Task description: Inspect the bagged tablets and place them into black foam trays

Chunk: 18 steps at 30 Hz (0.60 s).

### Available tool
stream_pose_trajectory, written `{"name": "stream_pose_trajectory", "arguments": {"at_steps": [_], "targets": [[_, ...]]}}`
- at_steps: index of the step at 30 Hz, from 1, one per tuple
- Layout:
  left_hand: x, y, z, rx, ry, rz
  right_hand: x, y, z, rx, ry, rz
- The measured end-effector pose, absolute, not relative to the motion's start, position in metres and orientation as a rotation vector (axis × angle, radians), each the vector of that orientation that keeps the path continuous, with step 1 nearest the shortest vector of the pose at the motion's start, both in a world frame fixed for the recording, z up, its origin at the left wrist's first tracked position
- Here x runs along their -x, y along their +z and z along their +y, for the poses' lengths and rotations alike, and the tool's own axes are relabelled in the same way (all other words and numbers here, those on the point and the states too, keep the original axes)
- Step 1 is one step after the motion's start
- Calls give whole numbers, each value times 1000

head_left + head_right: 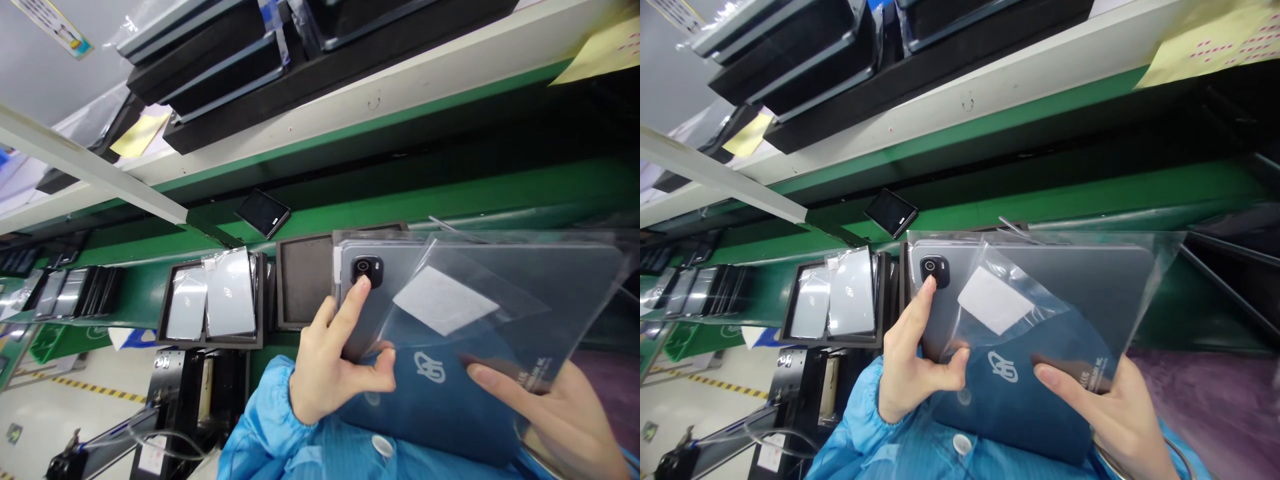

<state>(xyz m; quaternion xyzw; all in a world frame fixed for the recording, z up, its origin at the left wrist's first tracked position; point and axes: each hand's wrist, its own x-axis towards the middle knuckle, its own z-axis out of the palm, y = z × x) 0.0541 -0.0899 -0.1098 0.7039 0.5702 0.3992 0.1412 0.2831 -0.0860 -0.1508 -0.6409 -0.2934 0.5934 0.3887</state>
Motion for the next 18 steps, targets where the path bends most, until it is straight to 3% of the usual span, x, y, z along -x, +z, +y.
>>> {"name": "stream_pose_trajectory", "arguments": {"at_steps": [9, 14, 18], "targets": [[-44, -115, -87, -1754, 1204, 1399, -282, -151, -85, 1596, 1529, -683], [-30, -107, -65, -1849, 1689, 1356, -282, -156, -88, 1605, 1533, -659], [-40, -97, -49, -1913, 1851, 1461, -282, -154, -86, 1663, 1493, -561]]}}
